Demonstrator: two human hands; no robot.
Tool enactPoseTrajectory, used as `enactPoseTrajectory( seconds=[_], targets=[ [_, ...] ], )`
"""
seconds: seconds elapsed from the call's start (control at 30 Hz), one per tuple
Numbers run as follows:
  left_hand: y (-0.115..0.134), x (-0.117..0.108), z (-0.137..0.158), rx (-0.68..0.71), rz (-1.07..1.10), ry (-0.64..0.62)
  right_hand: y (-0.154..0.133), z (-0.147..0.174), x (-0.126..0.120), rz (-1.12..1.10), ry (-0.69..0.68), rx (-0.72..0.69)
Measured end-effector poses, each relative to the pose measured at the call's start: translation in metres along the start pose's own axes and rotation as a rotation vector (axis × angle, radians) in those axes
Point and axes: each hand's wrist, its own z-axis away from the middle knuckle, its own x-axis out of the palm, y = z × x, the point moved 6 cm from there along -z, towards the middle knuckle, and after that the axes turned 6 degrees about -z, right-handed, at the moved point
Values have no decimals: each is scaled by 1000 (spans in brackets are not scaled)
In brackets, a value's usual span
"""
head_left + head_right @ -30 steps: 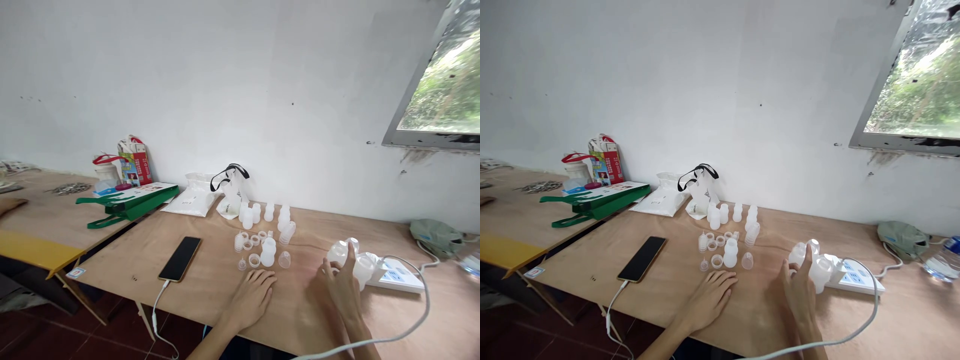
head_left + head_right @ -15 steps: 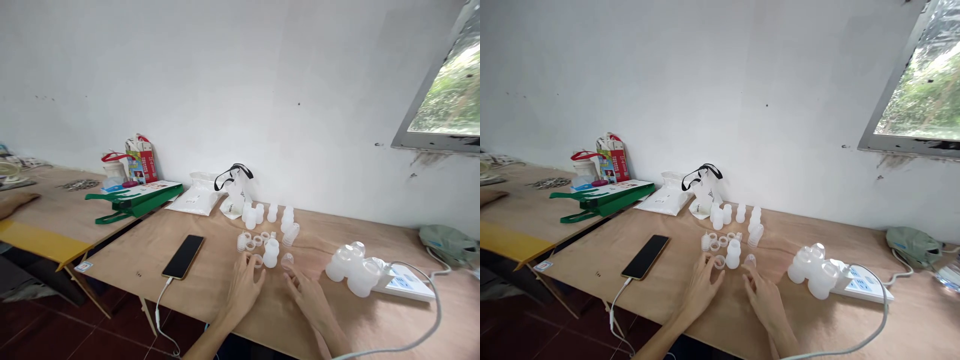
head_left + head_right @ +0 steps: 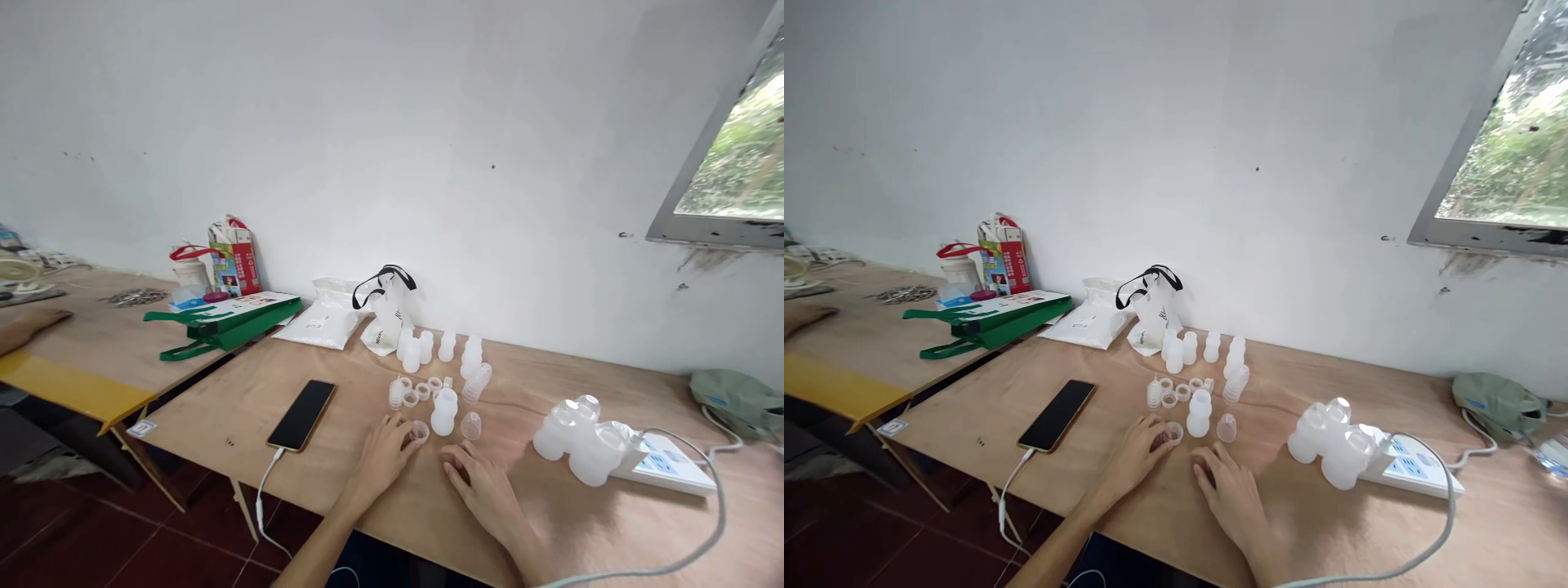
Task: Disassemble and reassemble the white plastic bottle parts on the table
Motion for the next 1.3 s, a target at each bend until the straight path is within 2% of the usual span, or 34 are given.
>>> enactPoseTrajectory(
  seconds=[0.17,0.33,0.53,0.63,0.73,0.87,1.0,1.13,1.3],
  targets=[
    [2,-10,0,-10,381,-72,-4,0,2,-103,-31,4],
    [17,6,0,-59,923,-293,-14,1,7,-230,-10,0],
    [27,9,-2,-119,1173,-321,-28,-3,-10,-373,142,-73],
    [31,4,-1,-115,1220,-305,-23,-4,-11,-485,167,-26],
    [32,2,-2,-126,1234,-264,-13,-3,-4,-640,138,85],
    [24,0,-4,-169,1201,-185,-5,-2,-5,-712,177,151],
    [9,-4,-8,-207,1161,-97,-3,-1,-20,-703,330,137],
    [1,-5,-11,-169,1118,-44,-4,1,-31,-650,459,95],
    [9,-17,-8,-64,817,112,-9,4,-35,-566,517,18]
  ],
)
